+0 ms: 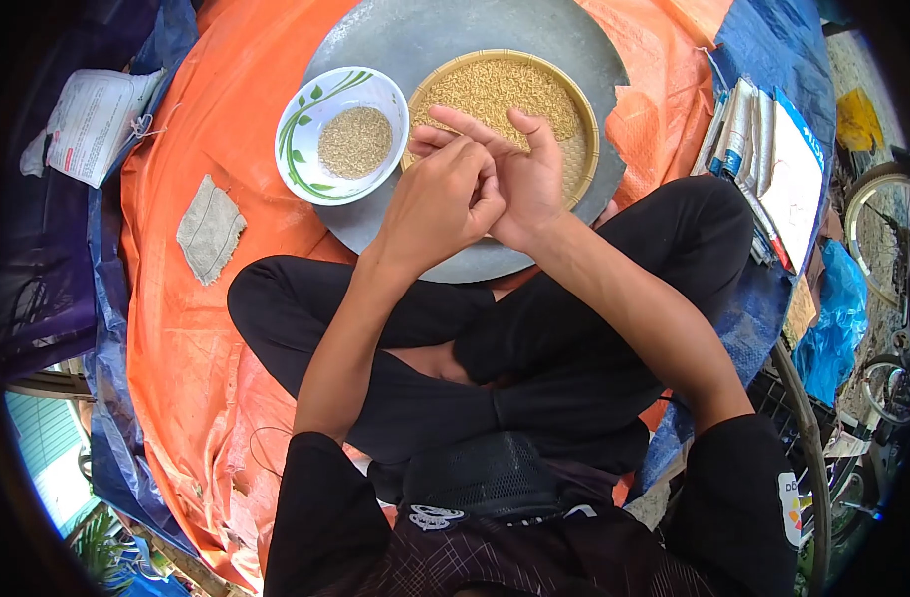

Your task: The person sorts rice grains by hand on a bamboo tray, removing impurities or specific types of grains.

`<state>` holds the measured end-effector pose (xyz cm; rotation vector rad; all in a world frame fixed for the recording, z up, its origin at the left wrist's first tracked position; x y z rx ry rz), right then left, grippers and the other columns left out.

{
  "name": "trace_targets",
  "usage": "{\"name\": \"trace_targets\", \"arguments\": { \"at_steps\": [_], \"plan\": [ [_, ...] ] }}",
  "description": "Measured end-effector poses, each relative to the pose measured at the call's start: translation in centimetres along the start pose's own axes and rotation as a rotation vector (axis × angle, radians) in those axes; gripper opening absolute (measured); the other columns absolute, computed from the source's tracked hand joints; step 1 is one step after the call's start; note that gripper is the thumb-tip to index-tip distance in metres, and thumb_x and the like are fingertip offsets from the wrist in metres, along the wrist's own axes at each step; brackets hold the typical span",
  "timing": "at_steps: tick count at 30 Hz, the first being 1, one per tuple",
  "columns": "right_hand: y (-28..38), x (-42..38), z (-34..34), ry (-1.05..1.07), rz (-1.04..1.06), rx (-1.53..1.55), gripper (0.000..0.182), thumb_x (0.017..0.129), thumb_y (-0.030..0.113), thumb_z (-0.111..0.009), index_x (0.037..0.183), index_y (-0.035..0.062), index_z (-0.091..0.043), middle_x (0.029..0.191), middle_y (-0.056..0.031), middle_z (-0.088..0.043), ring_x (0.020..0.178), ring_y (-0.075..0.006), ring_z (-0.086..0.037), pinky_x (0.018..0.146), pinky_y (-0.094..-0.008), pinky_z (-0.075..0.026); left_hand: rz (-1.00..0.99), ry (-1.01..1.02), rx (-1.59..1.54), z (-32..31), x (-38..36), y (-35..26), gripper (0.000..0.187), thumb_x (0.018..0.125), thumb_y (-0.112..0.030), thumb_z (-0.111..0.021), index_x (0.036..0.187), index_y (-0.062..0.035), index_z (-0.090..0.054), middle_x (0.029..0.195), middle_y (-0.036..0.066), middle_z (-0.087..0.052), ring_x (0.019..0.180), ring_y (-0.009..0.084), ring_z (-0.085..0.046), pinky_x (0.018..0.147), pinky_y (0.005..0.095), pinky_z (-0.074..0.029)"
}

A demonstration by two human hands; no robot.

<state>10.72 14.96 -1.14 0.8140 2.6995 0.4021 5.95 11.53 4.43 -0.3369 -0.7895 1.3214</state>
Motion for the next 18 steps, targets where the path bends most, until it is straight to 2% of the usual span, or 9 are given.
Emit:
{"name": "trace_targets", "arguments": {
  "at_steps": [5,8,11,14,18],
  "plan": [
    [-0.06,0.11,0.11,0.003,0.005,0.022,0.079,0.094,0.058,-0.038,0.144,-0.0016,-0.052,0.135,-0.0224,-0.059,0.136,-0.0342,-0.048,0.116,-0.0496,-0.039,-0.054,0.042,0.042,-0.09,-0.01,-0.29,0.013,0.083,-0.005,-0.065,0.092,0.0001,-0.057,0.083,0.013,-0.061,0.072,0.0309,-0.065,0.066,0.0404,-0.051],
    [-0.18,0.13,0.3,0.005,0.002,0.032,0.079,0.093,0.058,-0.038,0.144,-0.0015,-0.052,0.135,-0.0224,-0.06,0.135,-0.034,-0.049,0.116,-0.0494,-0.04,-0.044,0.054,0.019,-0.13,0.06,-0.32,0.012,0.083,-0.006,-0.066,0.086,0.0011,-0.056,0.082,0.015,-0.063,0.071,0.0347,-0.064,0.066,0.0462,-0.05],
    [-0.38,0.25,0.46,0.008,-0.008,0.039,0.079,0.093,0.058,-0.038,0.144,-0.0014,-0.052,0.135,-0.0225,-0.059,0.135,-0.0341,-0.049,0.115,-0.0493,-0.04,-0.001,0.075,-0.006,-0.06,0.12,0.05,0.014,0.082,-0.006,-0.068,0.085,0.0003,-0.056,0.081,0.014,-0.063,0.069,0.0336,-0.064,0.065,0.0453,-0.05],
    [-0.47,0.37,0.47,0.022,-0.018,0.039,0.08,0.093,0.059,-0.038,0.144,-0.0015,-0.052,0.135,-0.0227,-0.059,0.135,-0.0343,-0.05,0.115,-0.0491,-0.041,0.007,0.085,0.016,-0.05,0.03,0.4,0.014,0.082,-0.005,-0.068,0.088,-0.0017,-0.055,0.077,0.009,-0.059,0.066,0.0234,-0.061,0.064,0.037,-0.049],
    [-0.63,0.46,0.5,0.05,-0.031,0.013,0.081,0.094,0.06,-0.036,0.145,-0.0019,-0.05,0.136,-0.0234,-0.059,0.135,-0.0345,-0.05,0.114,-0.0491,-0.041,0.02,0.066,-0.022,0.11,0.06,0.62,0.014,0.081,-0.005,-0.07,0.084,-0.001,-0.058,0.074,0.008,-0.06,0.062,0.0197,-0.06,0.06,0.0339,-0.049]
  ]
}}
Point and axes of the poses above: each hand's wrist, its own x-axis towards the middle knuckle, its own z-axis out of the back of the hand, y = z × x, the point moved 8 cm from there along x, towards the middle knuckle
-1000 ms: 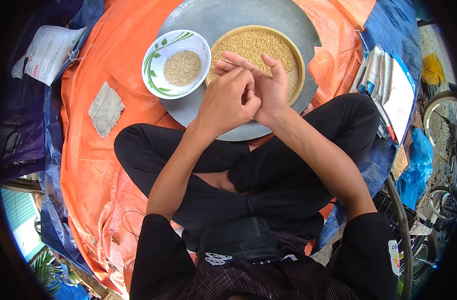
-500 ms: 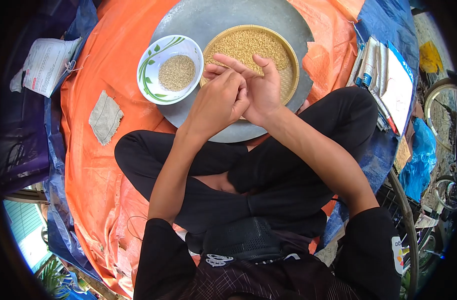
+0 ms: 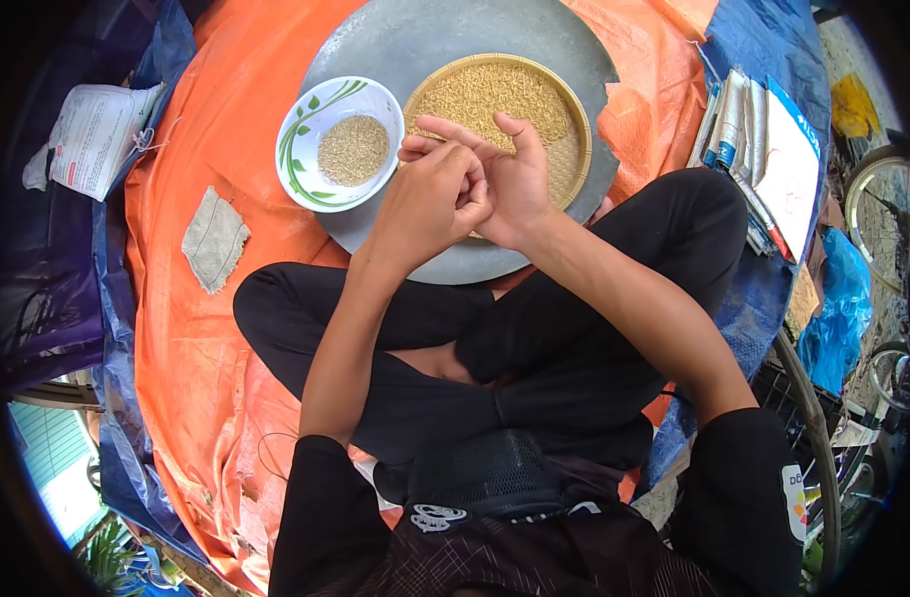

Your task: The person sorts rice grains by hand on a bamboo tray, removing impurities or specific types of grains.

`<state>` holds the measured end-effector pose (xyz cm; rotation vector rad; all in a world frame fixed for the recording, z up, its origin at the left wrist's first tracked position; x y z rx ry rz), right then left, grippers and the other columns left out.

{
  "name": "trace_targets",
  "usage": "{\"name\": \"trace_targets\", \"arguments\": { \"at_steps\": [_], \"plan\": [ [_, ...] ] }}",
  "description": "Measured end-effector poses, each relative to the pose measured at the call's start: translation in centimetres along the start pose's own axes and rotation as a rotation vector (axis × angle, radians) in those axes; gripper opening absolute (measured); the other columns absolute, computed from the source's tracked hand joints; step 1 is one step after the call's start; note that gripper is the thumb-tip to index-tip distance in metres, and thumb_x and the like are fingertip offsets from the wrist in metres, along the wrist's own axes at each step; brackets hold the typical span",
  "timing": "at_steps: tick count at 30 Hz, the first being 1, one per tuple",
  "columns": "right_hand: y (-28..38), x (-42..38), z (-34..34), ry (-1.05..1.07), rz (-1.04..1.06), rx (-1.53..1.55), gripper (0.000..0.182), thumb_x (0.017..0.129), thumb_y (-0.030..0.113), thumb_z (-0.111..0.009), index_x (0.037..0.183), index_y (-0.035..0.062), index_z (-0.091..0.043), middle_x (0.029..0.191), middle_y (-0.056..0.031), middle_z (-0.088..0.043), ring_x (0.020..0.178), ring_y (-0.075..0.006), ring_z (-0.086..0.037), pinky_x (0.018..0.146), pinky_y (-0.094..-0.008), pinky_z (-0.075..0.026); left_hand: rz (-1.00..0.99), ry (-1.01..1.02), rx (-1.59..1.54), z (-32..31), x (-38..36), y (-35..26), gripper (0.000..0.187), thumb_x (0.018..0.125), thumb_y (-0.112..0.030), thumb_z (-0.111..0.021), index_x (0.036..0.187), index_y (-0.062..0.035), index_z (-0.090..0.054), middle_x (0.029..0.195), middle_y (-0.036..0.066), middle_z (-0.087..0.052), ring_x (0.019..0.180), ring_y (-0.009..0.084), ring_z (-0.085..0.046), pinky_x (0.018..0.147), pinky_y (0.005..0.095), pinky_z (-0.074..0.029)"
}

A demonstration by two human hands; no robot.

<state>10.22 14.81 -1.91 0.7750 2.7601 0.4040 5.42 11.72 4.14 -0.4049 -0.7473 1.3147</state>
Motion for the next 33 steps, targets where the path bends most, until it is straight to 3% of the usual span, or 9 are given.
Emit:
{"name": "trace_targets", "arguments": {
  "at_steps": [12,18,21,24,26,28,31,33],
  "plan": [
    [-0.3,0.0,-1.2,0.108,-0.065,0.044,0.086,0.096,0.063,-0.036,0.151,-0.002,-0.039,0.148,-0.0272,-0.047,0.136,-0.0361,-0.05,0.115,-0.0467,-0.041,0.009,-0.026,-0.042,2.0,-0.1,-0.6,0.011,0.076,-0.002,-0.071,0.082,0.0005,-0.062,0.072,0.007,-0.061,0.061,0.0164,-0.06,0.06,0.0307,-0.05],
    [-0.6,0.0,-2.4,0.135,-0.08,0.219,0.087,0.097,0.062,-0.042,0.152,-0.0052,-0.036,0.153,-0.0276,-0.041,0.14,-0.0351,-0.046,0.12,-0.0464,-0.035,0.023,-0.036,-0.052,4.1,-0.1,-1.1,0.013,0.079,-0.005,-0.072,0.085,0.001,-0.062,0.073,0.008,-0.062,0.065,0.0179,-0.06,0.062,0.0314,-0.05],
    [-0.8,0.0,-2.9,0.047,-0.067,0.237,0.09,0.096,0.064,-0.038,0.147,-0.0101,-0.041,0.139,-0.0258,-0.055,0.126,-0.0297,-0.057,0.114,-0.0385,-0.042,0.039,-0.053,-0.076,5.0,-0.2,-0.9,0.012,0.082,-0.006,-0.071,0.087,0.001,-0.062,0.077,0.01,-0.063,0.068,0.0205,-0.062,0.064,0.0335,-0.051],
    [-1.2,0.5,-2.6,0.042,-0.1,0.187,0.092,0.098,0.066,-0.035,0.147,-0.0115,-0.04,0.142,-0.0261,-0.054,0.134,-0.0308,-0.052,0.115,-0.0388,-0.041,0.098,-0.105,-0.028,8.0,-0.6,-0.5,0.009,0.084,-0.006,-0.068,0.088,0.0009,-0.062,0.085,0.013,-0.067,0.072,0.0242,-0.065,0.067,0.0364,-0.052],
    [-0.9,1.3,-2.6,0.006,-0.112,0.017,0.092,0.098,0.067,-0.033,0.147,-0.0115,-0.04,0.145,-0.0265,-0.052,0.138,-0.0309,-0.049,0.117,-0.0396,-0.038,0.142,-0.202,0.037,10.8,-2.0,0.2,0.009,0.085,-0.005,-0.068,0.089,0.0009,-0.062,0.087,0.012,-0.067,0.07,0.0229,-0.064,0.067,0.0355,-0.052],
    [-0.9,2.6,-3.0,0.016,-0.1,-0.126,0.093,0.099,0.067,-0.032,0.148,-0.0116,-0.039,0.148,-0.0275,-0.049,0.142,-0.0316,-0.045,0.12,-0.0406,-0.034,0.224,-0.315,-0.02,12.7,-4.8,1.6,0.009,0.085,-0.004,-0.068,0.09,0.0007,-0.063,0.081,0.007,-0.065,0.067,0.0158,-0.06,0.063,0.0311,-0.049],
    [-0.9,6.3,-3.9,0.084,-0.013,-0.286,0.089,0.102,0.065,-0.028,0.149,-0.0105,-0.04,0.152,-0.0275,-0.046,0.147,-0.0308,-0.04,0.125,-0.0421,-0.026,0.405,-0.389,-0.199,11.5,-10.7,6.7,0.007,0.088,-0.004,-0.068,0.091,0.0011,-0.064,0.077,0.002,-0.062,0.067,0.0077,-0.056,0.06,0.0262,-0.045],
    [-1.1,10.2,-4.3,0.128,0.137,-0.615,0.086,0.104,0.062,-0.026,0.146,-0.0109,-0.044,0.149,-0.0245,-0.051,0.144,-0.0299,-0.042,0.123,-0.0418,-0.025,0.45,-0.369,-0.125,11.3,-11.3,7.9,0.008,0.086,-0.004,-0.069,0.088,0.0012,-0.064,0.077,0.005,-0.064,0.066,0.0118,-0.059,0.062,0.0282,-0.048]
  ]
}}
Point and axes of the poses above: each hand's wrist, its own x-axis towards the middle knuckle, its own z-axis out of the back of the hand, y = z × x, the point moved 8 cm from there along x, towards the middle knuckle
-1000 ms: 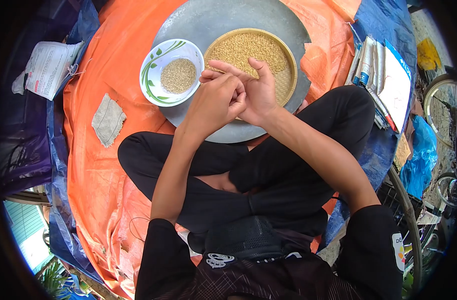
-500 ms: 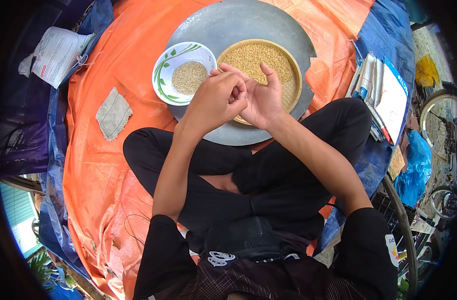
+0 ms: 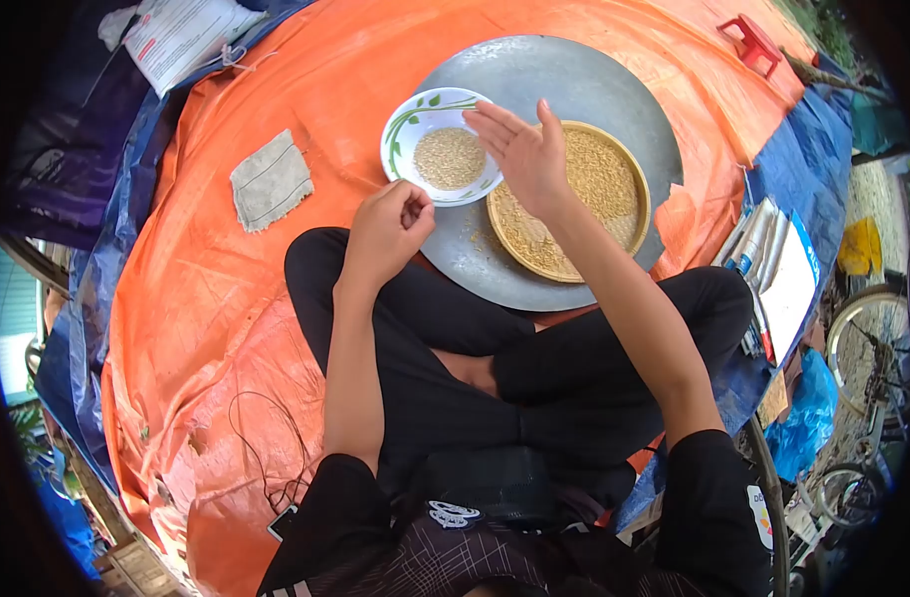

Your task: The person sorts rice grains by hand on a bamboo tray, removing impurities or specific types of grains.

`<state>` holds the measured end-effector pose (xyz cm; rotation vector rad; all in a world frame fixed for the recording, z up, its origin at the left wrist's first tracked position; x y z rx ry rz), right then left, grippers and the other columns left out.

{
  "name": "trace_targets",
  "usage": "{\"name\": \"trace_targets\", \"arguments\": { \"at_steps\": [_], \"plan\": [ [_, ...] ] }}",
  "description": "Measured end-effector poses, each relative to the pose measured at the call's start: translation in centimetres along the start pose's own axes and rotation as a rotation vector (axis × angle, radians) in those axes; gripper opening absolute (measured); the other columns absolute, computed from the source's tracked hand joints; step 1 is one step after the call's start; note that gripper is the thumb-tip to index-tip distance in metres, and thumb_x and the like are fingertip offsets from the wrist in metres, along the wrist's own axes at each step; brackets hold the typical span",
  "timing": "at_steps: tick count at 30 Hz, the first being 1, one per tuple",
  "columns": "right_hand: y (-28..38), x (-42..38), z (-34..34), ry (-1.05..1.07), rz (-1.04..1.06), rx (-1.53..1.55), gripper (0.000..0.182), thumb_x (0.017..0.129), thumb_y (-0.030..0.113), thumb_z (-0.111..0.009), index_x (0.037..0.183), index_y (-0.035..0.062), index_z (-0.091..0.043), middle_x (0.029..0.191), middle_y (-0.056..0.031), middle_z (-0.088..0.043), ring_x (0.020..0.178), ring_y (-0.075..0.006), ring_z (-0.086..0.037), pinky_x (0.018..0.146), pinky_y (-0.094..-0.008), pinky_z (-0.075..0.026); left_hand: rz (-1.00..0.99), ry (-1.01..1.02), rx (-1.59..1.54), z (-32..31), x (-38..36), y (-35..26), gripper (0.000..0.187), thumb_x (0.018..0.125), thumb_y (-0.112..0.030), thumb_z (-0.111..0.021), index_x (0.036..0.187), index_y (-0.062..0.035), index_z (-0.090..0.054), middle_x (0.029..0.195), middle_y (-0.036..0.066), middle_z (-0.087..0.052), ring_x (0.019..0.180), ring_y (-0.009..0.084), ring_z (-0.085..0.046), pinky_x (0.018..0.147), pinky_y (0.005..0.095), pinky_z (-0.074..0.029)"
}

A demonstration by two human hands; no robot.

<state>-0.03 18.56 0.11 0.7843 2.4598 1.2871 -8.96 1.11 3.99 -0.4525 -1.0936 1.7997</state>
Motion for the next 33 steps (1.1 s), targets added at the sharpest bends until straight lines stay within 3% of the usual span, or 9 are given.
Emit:
{"name": "trace_targets", "arguments": {
  "at_steps": [5,6,10,14,19,20,23,29,33],
  "plan": [
    [-1.0,5.4,1.0,-0.145,0.241,-0.444,0.071,0.107,0.053,-0.033,0.135,-0.007,-0.059,0.135,-0.021,-0.062,0.137,-0.0277,-0.048,0.119,-0.0417,-0.027,0.019,0.02,-0.024,0.7,0.7,-0.2,0.009,0.082,-0.006,-0.07,0.086,0.0005,-0.065,0.075,0.007,-0.065,0.066,0.0147,-0.061,0.064,0.0302,-0.051],
    [-0.9,5.4,1.6,-0.207,0.222,-0.364,0.057,0.107,0.047,-0.043,0.122,-0.0039,-0.067,0.126,-0.0178,-0.066,0.129,-0.0245,-0.054,0.116,-0.0403,-0.032,0.036,0.072,-0.005,0.3,0.6,0.3,0.01,0.081,-0.009,-0.07,0.085,-0.0005,-0.066,0.077,0.01,-0.067,0.069,0.0222,-0.065,0.066,0.0351,-0.053],
    [-0.4,1.6,1.6,-0.172,0.141,-0.371,0.032,0.104,0.031,-0.058,0.104,0.0,-0.068,0.111,-0.0109,-0.07,0.111,-0.0168,-0.061,0.105,-0.0358,-0.042,0.031,0.324,0.383,-3.7,-0.1,2.7,0.014,0.075,-0.011,-0.069,0.079,0.0017,-0.072,0.085,0.024,-0.07,0.08,0.0424,-0.069,0.073,0.0486,-0.055],
    [-2.7,-5.0,0.5,0.043,-0.085,-0.546,0.017,0.104,0.014,-0.057,0.099,0.0008,-0.065,0.105,-0.0086,-0.07,0.104,-0.0158,-0.065,0.1,-0.0334,-0.049,0.028,0.427,0.438,-7.0,-0.1,3.5,0.012,0.078,-0.009,-0.066,0.082,0.0012,-0.069,0.086,0.024,-0.07,0.085,0.0426,-0.069,0.076,0.0507,-0.054],
    [-7.0,-11.3,0.7,0.116,-0.263,-1.007,0.018,0.099,0.016,-0.065,0.103,-0.0012,-0.067,0.094,-0.0131,-0.072,0.09,-0.0197,-0.07,0.08,-0.0326,-0.054,-0.001,0.401,0.498,-8.5,-0.2,5.7,0.01,0.08,-0.007,-0.065,0.083,0.0016,-0.069,0.087,0.024,-0.07,0.085,0.0431,-0.068,0.077,0.0513,-0.054],
    [-6.1,-11.6,-0.1,0.16,-0.259,-1.108,0.019,0.095,0.016,-0.067,0.101,-0.0018,-0.066,0.093,-0.0189,-0.071,0.092,-0.0288,-0.072,0.078,-0.0393,-0.056,-0.001,0.406,0.514,-8.6,-0.2,5.7,0.01,0.08,-0.007,-0.064,0.084,0.0016,-0.069,0.088,0.024,-0.07,0.086,0.0431,-0.068,0.077,0.0513,-0.054],
    [-3.2,-11.4,-0.7,0.285,-0.035,-1.458,0.022,0.091,0.016,-0.07,0.104,-0.0007,-0.066,0.098,-0.0208,-0.071,0.095,-0.0346,-0.071,0.08,-0.0455,-0.056,-0.003,0.448,0.557,-9.4,-0.1,5.2,0.01,0.082,-0.008,-0.066,0.086,0.0009,-0.069,0.09,0.022,-0.071,0.087,0.0411,-0.069,0.078,0.05,-0.054],
    [4.2,-9.2,4.3,0.008,-0.107,-1.837,0.028,0.087,0.019,-0.072,0.108,0.0012,-0.064,0.102,-0.0212,-0.07,0.098,-0.0376,-0.07,0.086,-0.0484,-0.056,-0.153,0.435,0.447,-13.8,0.8,1.7,0.011,0.085,-0.012,-0.07,0.087,-0.0014,-0.07,0.089,0.016,-0.07,0.087,0.0374,-0.069,0.077,0.0478,-0.054],
    [6.1,-9.2,5.4,-0.06,-0.142,-1.877,0.042,0.087,0.021,-0.073,0.124,0.003,-0.061,0.106,-0.0207,-0.069,0.1,-0.0398,-0.068,0.086,-0.0489,-0.054,-0.168,0.267,0.566,-16.2,2.4,1.7,0.013,0.083,-0.011,-0.074,0.09,-0.0018,-0.068,0.093,0.016,-0.069,0.089,0.0371,-0.068,0.079,0.047,-0.054]
  ]
}}
Point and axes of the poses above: each hand's wrist, its own x-axis towards the middle knuckle, its own z-axis out of the back of the hand, y = z × x, the point moved 8 cm from there along x, towards the middle knuckle
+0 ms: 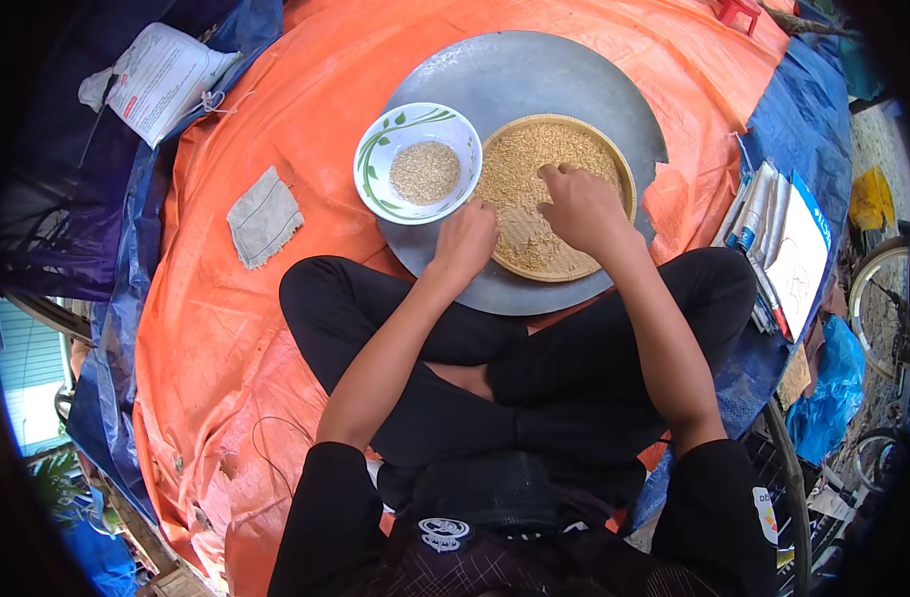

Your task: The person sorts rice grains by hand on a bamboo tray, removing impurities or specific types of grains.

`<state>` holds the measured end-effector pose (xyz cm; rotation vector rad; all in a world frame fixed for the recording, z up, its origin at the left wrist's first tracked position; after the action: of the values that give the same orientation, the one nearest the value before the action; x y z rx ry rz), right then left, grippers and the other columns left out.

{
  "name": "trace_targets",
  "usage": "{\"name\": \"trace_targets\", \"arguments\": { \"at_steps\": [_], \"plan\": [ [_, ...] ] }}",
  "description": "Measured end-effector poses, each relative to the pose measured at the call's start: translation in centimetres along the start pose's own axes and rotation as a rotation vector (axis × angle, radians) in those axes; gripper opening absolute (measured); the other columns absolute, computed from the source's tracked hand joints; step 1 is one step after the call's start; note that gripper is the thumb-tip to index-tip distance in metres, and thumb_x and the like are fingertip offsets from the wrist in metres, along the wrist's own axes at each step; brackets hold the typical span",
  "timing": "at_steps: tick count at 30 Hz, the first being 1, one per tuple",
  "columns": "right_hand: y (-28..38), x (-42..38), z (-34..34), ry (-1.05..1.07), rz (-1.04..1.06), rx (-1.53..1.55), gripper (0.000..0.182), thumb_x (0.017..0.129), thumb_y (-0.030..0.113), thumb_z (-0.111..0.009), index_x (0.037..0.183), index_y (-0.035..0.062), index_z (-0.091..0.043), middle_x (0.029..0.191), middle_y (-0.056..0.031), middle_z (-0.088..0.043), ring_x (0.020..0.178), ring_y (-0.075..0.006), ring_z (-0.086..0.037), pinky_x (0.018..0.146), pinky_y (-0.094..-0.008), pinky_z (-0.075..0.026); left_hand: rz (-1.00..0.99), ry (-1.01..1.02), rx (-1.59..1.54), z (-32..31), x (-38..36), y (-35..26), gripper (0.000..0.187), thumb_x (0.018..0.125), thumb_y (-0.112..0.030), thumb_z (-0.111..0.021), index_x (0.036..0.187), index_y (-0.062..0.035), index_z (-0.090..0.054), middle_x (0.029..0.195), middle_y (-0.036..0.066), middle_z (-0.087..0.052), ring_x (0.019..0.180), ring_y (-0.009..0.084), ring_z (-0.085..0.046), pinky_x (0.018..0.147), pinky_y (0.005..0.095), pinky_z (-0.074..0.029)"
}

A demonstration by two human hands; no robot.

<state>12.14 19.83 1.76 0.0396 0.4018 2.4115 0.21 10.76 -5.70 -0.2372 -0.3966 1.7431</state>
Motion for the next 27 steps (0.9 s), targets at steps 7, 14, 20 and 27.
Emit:
{"name": "trace_targets", "arguments": {
  "at_steps": [7,14,20,27],
  "plan": [
    [1.4,-1.2,2.3,0.033,0.026,0.07,0.046,0.087,0.023,-0.073,0.126,0.0025,-0.06,0.105,-0.0214,-0.069,0.099,-0.0402,-0.068,0.086,-0.0494,-0.054,-0.006,-0.03,-0.002,-1.7,0.4,0.9,0.012,0.083,-0.011,-0.076,0.089,-0.0036,-0.068,0.091,0.014,-0.067,0.089,0.035,-0.067,0.077,0.0458,-0.053],
    [1.3,-1.8,2.8,0.05,0.013,0.04,0.051,0.087,0.027,-0.075,0.128,0.0022,-0.06,0.104,-0.0212,-0.069,0.098,-0.0398,-0.069,0.084,-0.0495,-0.054,-0.051,-0.045,0.02,-1.7,0.6,0.7,0.01,0.085,-0.011,-0.074,0.089,-0.004,-0.069,0.091,0.013,-0.068,0.088,0.0341,-0.067,0.076,0.045,-0.052],
    [1.5,-2.0,2.9,0.069,0.024,0.031,0.052,0.087,0.029,-0.075,0.128,0.0017,-0.06,0.103,-0.021,-0.069,0.098,-0.0396,-0.069,0.085,-0.0494,-0.054,-0.112,-0.012,0.006,-1.8,0.6,-0.1,0.008,0.086,-0.01,-0.071,0.09,-0.0038,-0.068,0.092,0.011,-0.067,0.088,0.033,-0.068,0.073,0.0455,-0.053],
    [1.4,-2.1,3.0,0.088,0.016,0.057,0.052,0.087,0.03,-0.075,0.128,0.0015,-0.061,0.105,-0.0212,-0.07,0.099,-0.0396,-0.068,0.086,-0.0486,-0.054,-0.182,-0.037,0.021,-1.6,0.7,-0.7,0.011,0.088,-0.011,-0.069,0.089,-0.0013,-0.065,0.089,0.013,-0.065,0.085,0.0348,-0.068,0.071,0.0463,-0.053]
  ]
}}
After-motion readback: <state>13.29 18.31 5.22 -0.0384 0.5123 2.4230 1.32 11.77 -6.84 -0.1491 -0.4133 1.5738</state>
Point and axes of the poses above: each hand's wrist, its own x-axis towards the middle knuckle, its own z-axis out of the back of the hand, y = z × x, the point moved 8 cm from there along x, towards the middle knuckle
